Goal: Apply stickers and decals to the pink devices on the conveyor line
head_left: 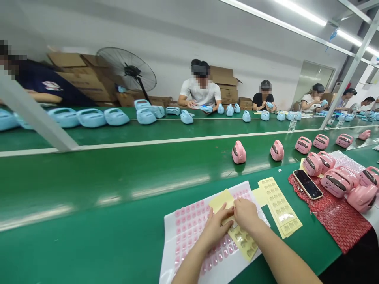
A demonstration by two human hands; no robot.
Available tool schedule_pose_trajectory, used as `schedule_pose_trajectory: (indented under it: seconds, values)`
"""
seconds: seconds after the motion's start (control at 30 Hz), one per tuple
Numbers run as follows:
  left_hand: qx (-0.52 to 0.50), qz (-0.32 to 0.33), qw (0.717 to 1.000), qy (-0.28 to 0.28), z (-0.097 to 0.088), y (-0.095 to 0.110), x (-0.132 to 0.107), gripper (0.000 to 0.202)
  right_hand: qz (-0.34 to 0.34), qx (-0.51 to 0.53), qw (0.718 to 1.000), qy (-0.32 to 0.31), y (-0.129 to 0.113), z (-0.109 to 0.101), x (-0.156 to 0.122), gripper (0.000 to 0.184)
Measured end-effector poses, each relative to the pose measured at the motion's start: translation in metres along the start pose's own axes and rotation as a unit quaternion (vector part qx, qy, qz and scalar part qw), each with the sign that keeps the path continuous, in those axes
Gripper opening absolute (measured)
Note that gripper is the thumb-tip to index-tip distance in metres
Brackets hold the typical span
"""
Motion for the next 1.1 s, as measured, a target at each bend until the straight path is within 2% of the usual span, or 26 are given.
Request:
schedule_pose_trajectory:
  seconds: [0.1, 0.17, 0.3, 0.43, 0.5, 0.67, 0.77, 0.9, 1.0, 1.1]
  values:
    - [-0.053, -0.013, 0.997, 0.046, -0.002, -0.005, 0.004, 0.021, 0.001, -0.001, 1.000, 0.014, 0.002, -0.001, -0.002, 0.023]
    - [-0.052, -0.013, 0.995, 0.087, -0.003, -0.006, 0.002, 0.021, -0.004, 0.009, 1.000, 0.026, 0.006, -0.003, -0.005, 0.024]
    - [-0.053, -0.017, 0.987, 0.149, -0.004, -0.011, -0.007, 0.033, -0.001, 0.107, 0.991, 0.083, 0.023, -0.006, -0.006, 0.027]
    - [-0.109, -0.031, 0.972, 0.205, -0.010, -0.021, -0.015, 0.033, 0.003, 0.180, 0.977, 0.118, 0.034, -0.003, -0.004, 0.025]
    - [-0.082, -0.017, 0.977, 0.195, -0.009, -0.019, -0.016, 0.030, -0.006, 0.197, 0.972, 0.126, 0.035, 0.000, -0.005, 0.026]
    - [0.042, 0.029, 0.993, 0.104, 0.006, -0.004, -0.011, 0.034, -0.028, 0.233, 0.962, 0.137, 0.036, 0.001, -0.008, 0.028]
    - [0.091, 0.035, 0.989, 0.108, 0.010, -0.004, -0.011, 0.039, -0.030, 0.259, 0.956, 0.137, 0.038, 0.001, -0.009, 0.029]
    - [0.129, 0.027, 0.970, 0.202, 0.005, -0.009, -0.014, 0.033, -0.044, 0.298, 0.944, 0.134, 0.039, 0.002, -0.010, 0.028]
    - [0.146, -0.023, 0.947, 0.285, -0.004, -0.013, -0.020, 0.032, -0.065, 0.333, 0.930, 0.139, 0.036, 0.001, -0.012, 0.026]
    - [0.133, -0.054, 0.941, 0.307, -0.009, -0.012, -0.023, 0.032, -0.042, 0.399, 0.905, 0.141, 0.039, 0.003, -0.012, 0.022]
Point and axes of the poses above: each hand's wrist, its own x-axis towards the middle knuckle, its own z-axis out of the palm, y = z × x, the point moved 6 cm from there along x, towards the middle knuckle, and after that the axes turned 2 degrees about -y, right-handed, at the moved point
